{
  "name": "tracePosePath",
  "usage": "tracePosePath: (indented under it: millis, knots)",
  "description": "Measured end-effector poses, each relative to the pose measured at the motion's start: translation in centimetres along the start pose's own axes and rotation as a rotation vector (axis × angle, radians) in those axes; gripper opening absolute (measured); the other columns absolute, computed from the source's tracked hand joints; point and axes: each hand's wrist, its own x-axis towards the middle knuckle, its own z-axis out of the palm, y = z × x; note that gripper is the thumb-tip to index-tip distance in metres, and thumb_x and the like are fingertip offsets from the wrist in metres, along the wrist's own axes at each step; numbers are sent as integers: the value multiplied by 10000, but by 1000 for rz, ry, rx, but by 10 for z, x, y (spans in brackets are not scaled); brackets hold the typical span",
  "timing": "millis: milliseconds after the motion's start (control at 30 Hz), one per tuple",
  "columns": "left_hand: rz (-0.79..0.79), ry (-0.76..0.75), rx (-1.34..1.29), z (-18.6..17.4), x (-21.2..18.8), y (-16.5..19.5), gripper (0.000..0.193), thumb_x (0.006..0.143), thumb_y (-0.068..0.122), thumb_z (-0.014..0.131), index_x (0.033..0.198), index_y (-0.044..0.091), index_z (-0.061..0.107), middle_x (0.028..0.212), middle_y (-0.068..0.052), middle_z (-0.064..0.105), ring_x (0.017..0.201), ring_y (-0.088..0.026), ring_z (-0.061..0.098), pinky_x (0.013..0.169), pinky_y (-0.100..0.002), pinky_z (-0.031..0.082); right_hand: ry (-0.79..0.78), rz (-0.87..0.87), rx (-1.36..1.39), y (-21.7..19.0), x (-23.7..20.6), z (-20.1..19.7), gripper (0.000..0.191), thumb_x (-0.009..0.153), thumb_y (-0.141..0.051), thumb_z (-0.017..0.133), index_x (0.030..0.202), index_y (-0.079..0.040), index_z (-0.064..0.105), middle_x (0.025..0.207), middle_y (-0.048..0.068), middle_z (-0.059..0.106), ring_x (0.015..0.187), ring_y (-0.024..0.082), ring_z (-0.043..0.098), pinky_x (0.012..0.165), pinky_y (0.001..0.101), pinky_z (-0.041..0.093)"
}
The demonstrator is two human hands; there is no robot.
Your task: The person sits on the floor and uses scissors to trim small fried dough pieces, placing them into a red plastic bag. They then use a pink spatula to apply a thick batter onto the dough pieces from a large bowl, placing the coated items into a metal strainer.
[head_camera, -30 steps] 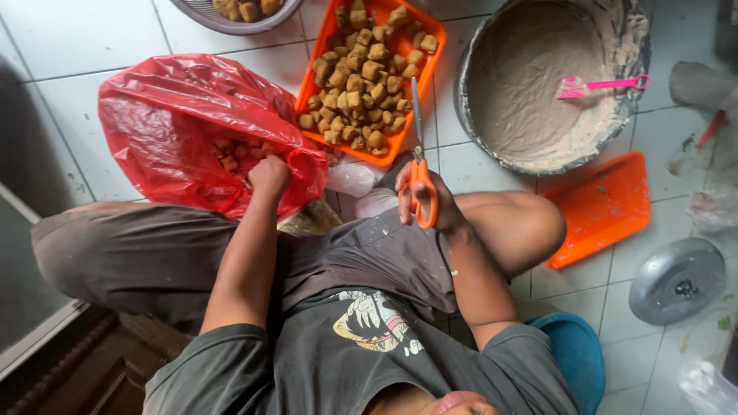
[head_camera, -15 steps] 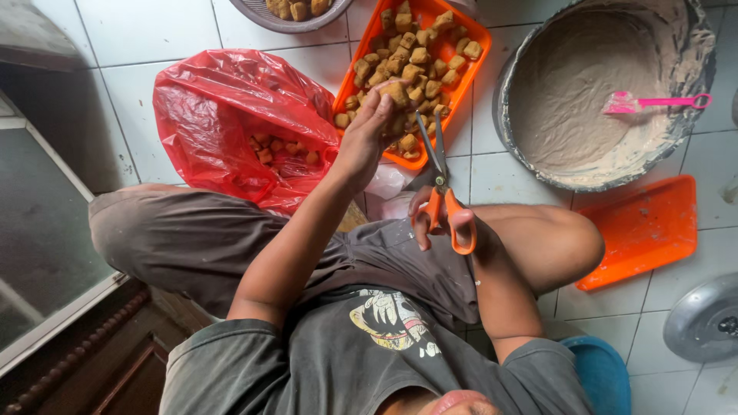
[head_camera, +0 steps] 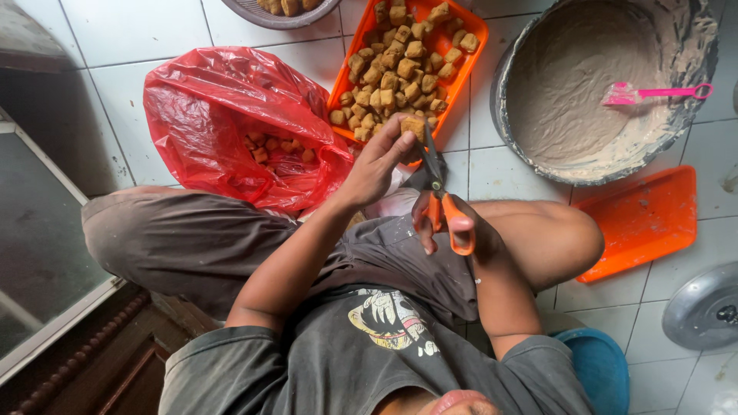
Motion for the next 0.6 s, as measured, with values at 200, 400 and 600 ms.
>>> tracePosePath:
  millis: [200,400,600]
  knots:
    - [-44,52,8,-44,13,-70,300,1148,272,508,1302,25,579,1055,9,578,948,-87,538,871,-251,470,201,55,151,7,11,-11,670,837,-590,806,920,26,555,678,97,572,493,207,585,478,322,482]
    - [-281,269,-22,-77,61,-142,397,1107,137,437,1492,43,464,1090,-31,636,848,-83,536,793,-232,484,421,-91,71,10,7,-22,663,913,-649,707,960,-13,525,600,48,470,445,167,510,421,269,409]
    - [-199,347,-268,-64,94,-111,683,946,31,620,1564,91,335,1394,-99,616,959,-89,620,820,-239,499,324,18,90,15,12,-17,805,843,-790,636,1054,-20,535,582,92,552,481,178,559,471,272,433]
